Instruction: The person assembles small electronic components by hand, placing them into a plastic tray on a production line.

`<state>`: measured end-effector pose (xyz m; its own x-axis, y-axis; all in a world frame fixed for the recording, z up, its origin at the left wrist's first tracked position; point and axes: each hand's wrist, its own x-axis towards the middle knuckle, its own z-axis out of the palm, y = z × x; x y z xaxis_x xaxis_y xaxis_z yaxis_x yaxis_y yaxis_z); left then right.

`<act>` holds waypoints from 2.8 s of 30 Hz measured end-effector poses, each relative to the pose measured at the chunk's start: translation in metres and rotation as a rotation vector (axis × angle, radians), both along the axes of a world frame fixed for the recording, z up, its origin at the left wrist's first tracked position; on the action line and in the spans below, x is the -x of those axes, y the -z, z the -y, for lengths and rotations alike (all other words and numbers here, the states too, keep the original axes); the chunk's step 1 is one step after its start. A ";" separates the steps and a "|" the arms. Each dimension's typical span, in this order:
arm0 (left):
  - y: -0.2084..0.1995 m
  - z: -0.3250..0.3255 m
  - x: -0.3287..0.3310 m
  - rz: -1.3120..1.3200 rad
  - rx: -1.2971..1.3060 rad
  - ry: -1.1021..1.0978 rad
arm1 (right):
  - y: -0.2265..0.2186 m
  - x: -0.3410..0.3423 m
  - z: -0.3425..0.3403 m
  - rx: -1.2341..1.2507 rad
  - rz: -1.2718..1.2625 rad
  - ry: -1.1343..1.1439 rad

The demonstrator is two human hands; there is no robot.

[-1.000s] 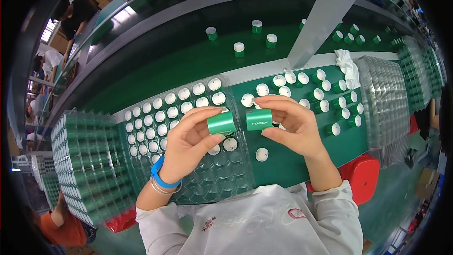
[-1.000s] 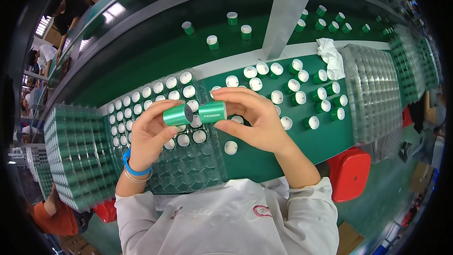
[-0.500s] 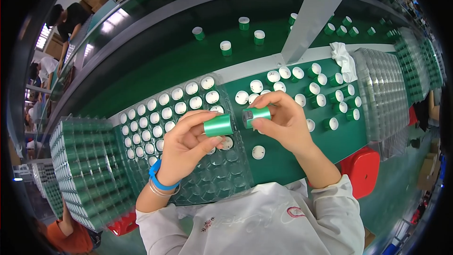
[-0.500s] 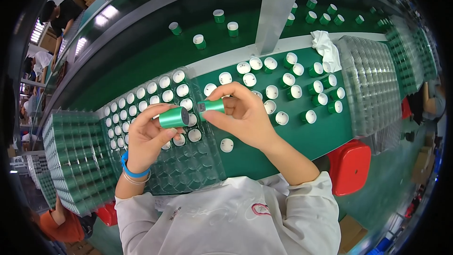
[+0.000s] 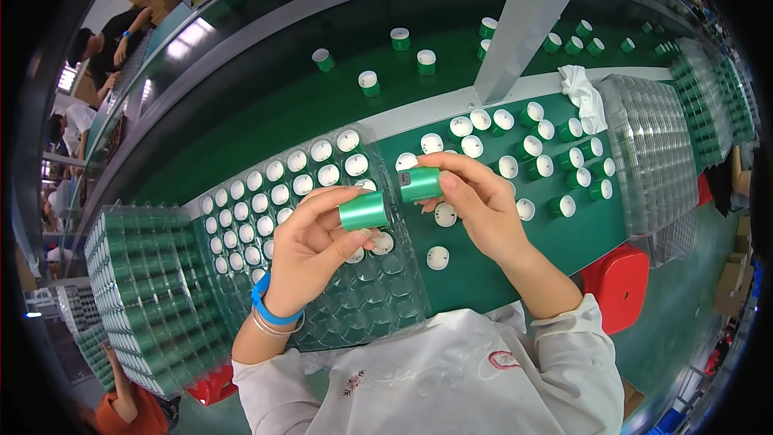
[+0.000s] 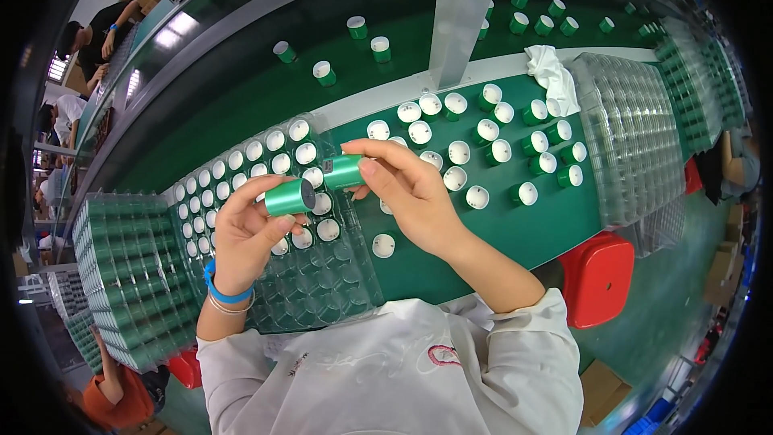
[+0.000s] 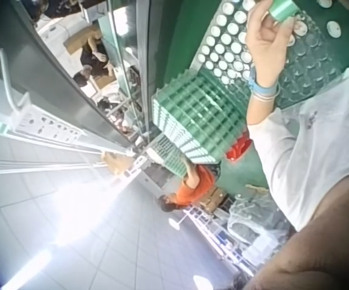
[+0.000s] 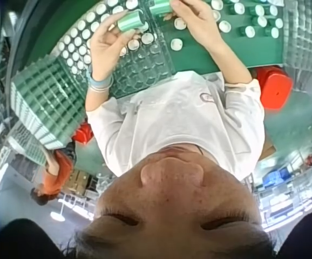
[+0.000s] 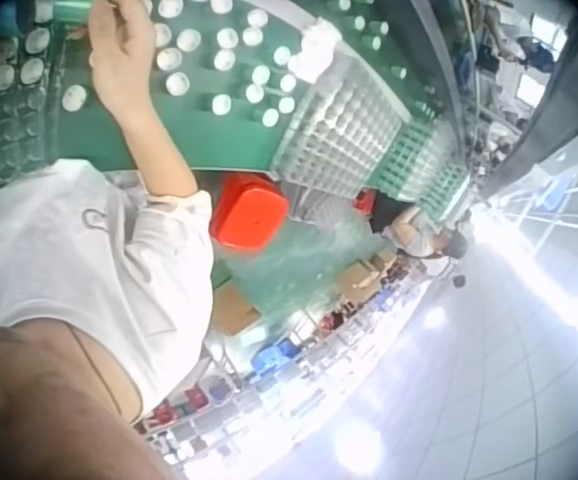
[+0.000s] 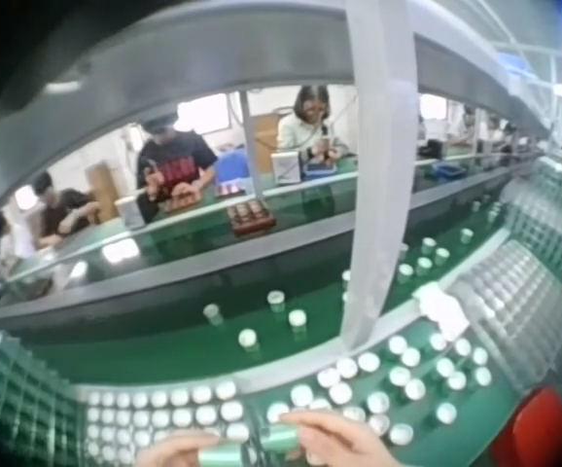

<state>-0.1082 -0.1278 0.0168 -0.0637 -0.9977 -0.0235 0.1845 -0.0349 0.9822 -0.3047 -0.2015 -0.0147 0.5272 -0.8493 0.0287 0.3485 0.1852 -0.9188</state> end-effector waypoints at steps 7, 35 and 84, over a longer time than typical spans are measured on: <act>0.008 0.003 -0.007 -0.004 0.115 0.019 | 0.006 0.004 0.002 0.243 -0.019 -0.050; 0.010 0.004 -0.007 -0.323 -0.055 0.059 | 0.001 0.004 0.004 -0.244 0.194 -0.236; 0.000 -0.160 -0.141 1.180 0.012 -0.518 | 0.000 -0.201 -0.077 1.082 -0.389 -0.573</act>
<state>0.0326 0.0322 0.0171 0.3821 -0.9002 0.2089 -0.8017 -0.2104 0.5594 -0.1039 -0.1247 -0.0142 0.9365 -0.1408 0.3211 0.1436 -0.6816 -0.7175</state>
